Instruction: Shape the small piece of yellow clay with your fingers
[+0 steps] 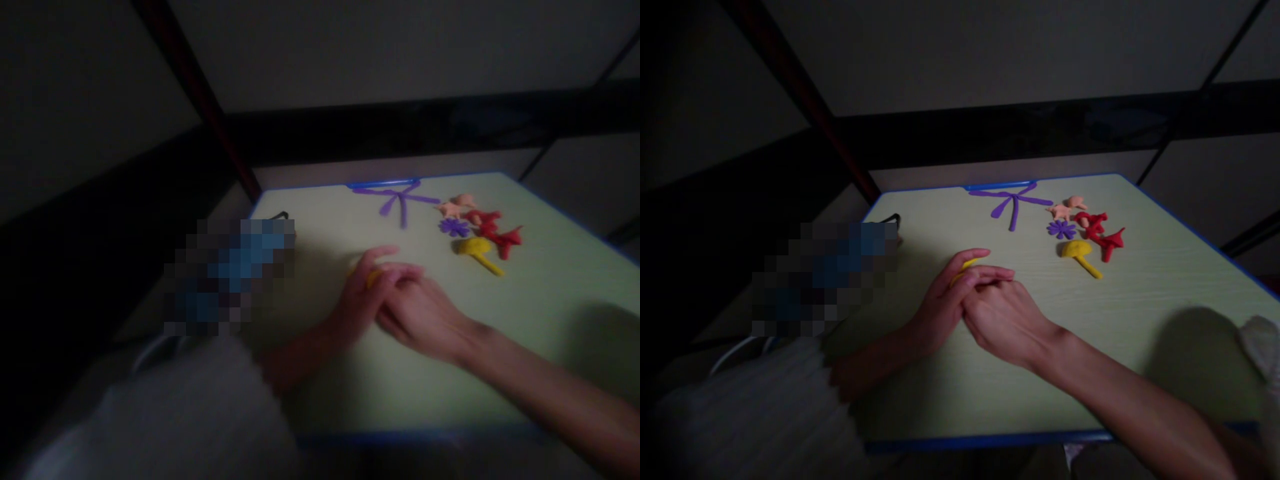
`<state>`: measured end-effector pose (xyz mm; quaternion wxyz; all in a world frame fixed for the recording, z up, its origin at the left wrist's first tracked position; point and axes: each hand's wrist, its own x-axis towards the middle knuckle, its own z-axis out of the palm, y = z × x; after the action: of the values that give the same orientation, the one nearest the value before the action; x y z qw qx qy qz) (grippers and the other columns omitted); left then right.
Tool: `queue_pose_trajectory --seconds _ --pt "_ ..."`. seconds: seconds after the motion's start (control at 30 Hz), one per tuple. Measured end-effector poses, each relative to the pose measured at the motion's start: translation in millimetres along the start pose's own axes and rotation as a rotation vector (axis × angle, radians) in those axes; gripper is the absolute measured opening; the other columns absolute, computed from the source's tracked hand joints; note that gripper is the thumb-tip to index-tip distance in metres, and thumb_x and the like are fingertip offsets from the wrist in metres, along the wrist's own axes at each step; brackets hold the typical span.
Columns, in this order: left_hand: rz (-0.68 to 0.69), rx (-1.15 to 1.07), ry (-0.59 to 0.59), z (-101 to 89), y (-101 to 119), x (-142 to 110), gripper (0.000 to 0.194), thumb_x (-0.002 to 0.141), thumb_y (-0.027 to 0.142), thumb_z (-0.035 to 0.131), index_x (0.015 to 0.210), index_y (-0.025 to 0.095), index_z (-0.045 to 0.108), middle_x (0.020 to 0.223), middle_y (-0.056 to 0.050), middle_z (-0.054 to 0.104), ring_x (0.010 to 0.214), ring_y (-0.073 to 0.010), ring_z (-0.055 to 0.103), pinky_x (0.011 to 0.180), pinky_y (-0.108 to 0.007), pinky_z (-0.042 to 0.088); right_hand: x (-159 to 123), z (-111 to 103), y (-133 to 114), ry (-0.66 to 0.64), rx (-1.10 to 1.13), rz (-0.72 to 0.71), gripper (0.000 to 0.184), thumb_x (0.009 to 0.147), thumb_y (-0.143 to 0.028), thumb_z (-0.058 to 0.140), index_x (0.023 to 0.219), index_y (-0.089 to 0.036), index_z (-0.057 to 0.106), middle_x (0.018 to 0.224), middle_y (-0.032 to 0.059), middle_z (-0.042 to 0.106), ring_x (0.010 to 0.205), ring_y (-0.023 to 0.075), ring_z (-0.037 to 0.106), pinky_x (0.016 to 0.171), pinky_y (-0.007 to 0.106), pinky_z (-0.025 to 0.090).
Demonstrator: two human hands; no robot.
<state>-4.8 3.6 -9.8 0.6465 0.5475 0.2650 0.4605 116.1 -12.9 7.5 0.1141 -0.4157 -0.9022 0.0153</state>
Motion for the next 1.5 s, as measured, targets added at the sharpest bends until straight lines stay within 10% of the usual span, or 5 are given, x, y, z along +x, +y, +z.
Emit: queue_pose_trajectory --seconds 0.33,0.8,1.13,1.5 --pt "-0.008 -0.059 -0.044 -4.6 0.7 4.6 0.031 0.082 0.035 0.046 0.109 0.02 0.045 0.094 -0.01 0.068 0.098 -0.0231 0.061 0.091 -0.04 0.042 -1.2 -0.1 3.3 0.079 0.329 0.016 0.009 0.079 -0.016 0.039 0.077 -0.015 0.048 0.071 0.005 0.056 0.063 0.0132 0.047 0.058 0.027 0.032" --pt "-0.029 0.036 0.032 -4.8 -3.1 3.9 0.033 0.079 0.032 0.05 0.108 0.018 0.048 0.094 -0.009 0.067 0.106 -0.0242 0.057 0.095 -0.042 0.039 1.5 1.9 3.0 -0.034 -0.017 0.047 0.019 0.083 -0.019 0.036 0.084 -0.013 0.054 0.079 0.0116 0.062 0.064 0.0176 0.051 0.056 0.031 0.031" --pt "-0.056 -0.112 -0.023 -3.7 6.6 3.2 0.038 0.074 0.027 0.056 0.108 0.021 0.044 0.091 -0.007 0.068 0.094 -0.0239 0.062 0.083 -0.038 0.046 -2.0 2.0 1.4 0.032 0.384 0.014 0.008 0.079 -0.015 0.042 0.075 -0.015 0.049 0.072 0.0037 0.056 0.063 0.0117 0.047 0.056 0.025 0.032" --pt "-0.042 -0.004 0.109 -4.8 1.6 4.7 0.03 0.079 0.031 0.05 0.106 0.02 0.047 0.086 -0.007 0.069 0.096 -0.0225 0.062 0.09 -0.04 0.042 0.1 -1.5 2.3 -0.048 0.032 0.062 0.017 0.082 -0.019 0.038 0.08 -0.016 0.055 0.073 0.0068 0.06 0.061 0.0153 0.049 0.052 0.029 0.026"
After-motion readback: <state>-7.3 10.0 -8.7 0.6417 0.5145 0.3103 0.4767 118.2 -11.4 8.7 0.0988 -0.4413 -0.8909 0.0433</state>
